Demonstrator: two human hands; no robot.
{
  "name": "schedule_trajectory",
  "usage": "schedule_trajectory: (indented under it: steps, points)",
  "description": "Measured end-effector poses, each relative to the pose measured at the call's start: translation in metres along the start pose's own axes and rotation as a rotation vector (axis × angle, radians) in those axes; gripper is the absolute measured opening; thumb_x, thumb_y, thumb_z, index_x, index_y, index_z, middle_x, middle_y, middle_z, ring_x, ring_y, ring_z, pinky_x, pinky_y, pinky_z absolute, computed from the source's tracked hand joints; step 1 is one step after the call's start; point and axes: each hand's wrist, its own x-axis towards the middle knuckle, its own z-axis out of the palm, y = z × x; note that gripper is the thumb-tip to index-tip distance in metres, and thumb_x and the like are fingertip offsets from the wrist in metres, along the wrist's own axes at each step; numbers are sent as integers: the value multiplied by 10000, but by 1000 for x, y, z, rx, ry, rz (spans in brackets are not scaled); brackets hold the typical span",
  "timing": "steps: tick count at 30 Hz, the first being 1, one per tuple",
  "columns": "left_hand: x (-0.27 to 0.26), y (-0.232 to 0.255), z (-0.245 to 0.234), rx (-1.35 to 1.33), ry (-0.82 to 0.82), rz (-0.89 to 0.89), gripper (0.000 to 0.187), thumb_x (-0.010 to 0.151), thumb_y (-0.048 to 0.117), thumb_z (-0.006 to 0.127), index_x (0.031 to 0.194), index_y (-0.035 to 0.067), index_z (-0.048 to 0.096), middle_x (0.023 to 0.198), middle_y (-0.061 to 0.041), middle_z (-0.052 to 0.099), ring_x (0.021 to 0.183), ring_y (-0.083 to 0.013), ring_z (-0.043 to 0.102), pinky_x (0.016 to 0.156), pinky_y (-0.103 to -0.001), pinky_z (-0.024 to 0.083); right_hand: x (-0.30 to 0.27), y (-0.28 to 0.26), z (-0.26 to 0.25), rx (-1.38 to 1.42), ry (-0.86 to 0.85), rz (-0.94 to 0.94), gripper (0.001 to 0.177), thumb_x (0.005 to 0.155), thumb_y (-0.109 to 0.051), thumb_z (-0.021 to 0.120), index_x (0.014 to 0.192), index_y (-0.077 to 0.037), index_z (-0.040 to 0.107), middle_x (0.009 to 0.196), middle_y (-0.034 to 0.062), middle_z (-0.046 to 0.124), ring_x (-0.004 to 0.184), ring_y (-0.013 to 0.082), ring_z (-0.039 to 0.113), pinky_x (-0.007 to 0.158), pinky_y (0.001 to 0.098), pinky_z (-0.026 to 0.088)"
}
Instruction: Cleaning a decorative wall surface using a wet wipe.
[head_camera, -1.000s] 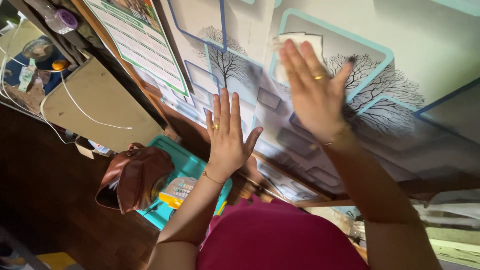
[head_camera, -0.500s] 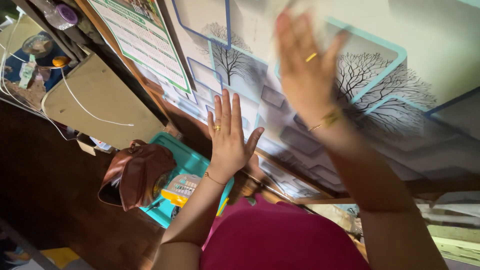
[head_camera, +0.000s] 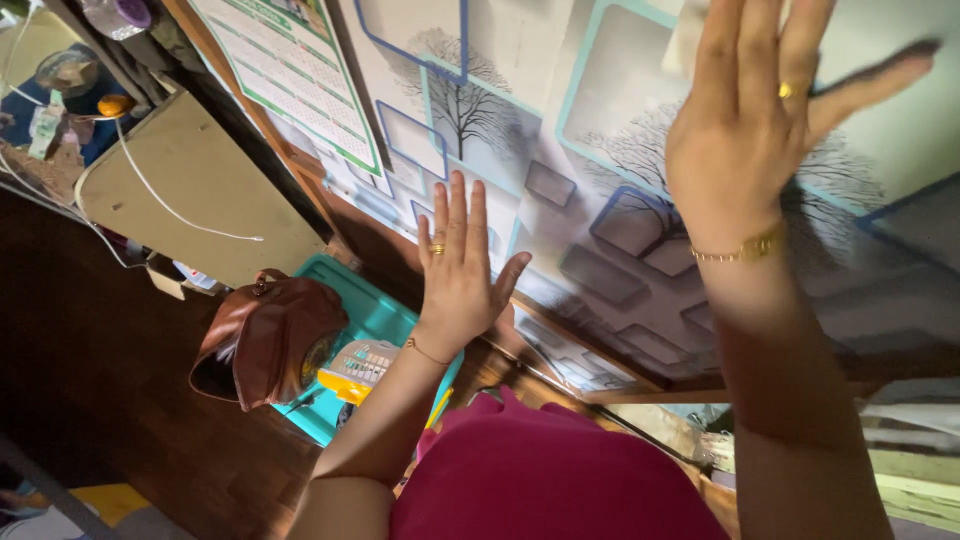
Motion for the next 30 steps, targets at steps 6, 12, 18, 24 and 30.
schedule_trajectory:
  steps: [6, 12, 18, 24, 30]
  points:
    - [6, -13, -2, -13, -40, 6, 955, 941, 476, 715, 1620, -4, 247, 1694, -254, 206, 1579, -438, 210, 1227, -639, 192, 8, -57, 52, 28, 4, -96, 532, 1011, 65, 508, 1535, 18, 590, 1620, 161, 520, 1521, 389, 346, 1138, 813, 103]
    - [18, -39, -7, -33, 32, -15, 948, 976, 469, 698, 1629, -32, 227, 1699, -273, 207, 1594, -465, 200, 1248, -643, 188, -32, -97, 84, 19, -73, -333, 446, 1080, -160, 550, 1483, 14, 630, 1584, 110, 548, 1522, 284, 408, 1141, 634, 327]
    - [33, -56, 4, -55, 32, 14, 962, 962, 470, 711, 1621, -36, 227, 1690, -278, 213, 1583, -466, 201, 1234, -641, 187, 14, -84, 70, -122, 94, -319, 387, 1129, -187, 545, 1492, -80, 625, 1608, 26, 507, 1555, 189, 372, 1172, 636, 274]
    - [44, -58, 16, -113, 22, 27, 961, 956, 432, 732, 1625, -34, 223, 1693, -276, 217, 1586, -474, 206, 1239, -646, 187, -12, -96, 77, -348, 56, -204, 439, 1139, -167, 528, 1563, -89, 608, 1646, 37, 454, 1612, 248, 288, 1236, 686, 115]
    - [45, -59, 24, -159, -36, 33, 983, 907, 400, 775, 1615, -25, 242, 1688, -278, 213, 1579, -471, 207, 1214, -654, 189, -3, -88, 70, -390, 45, -335, 421, 1179, -323, 525, 1571, -186, 597, 1705, 20, 432, 1616, 238, 278, 1249, 644, -18]
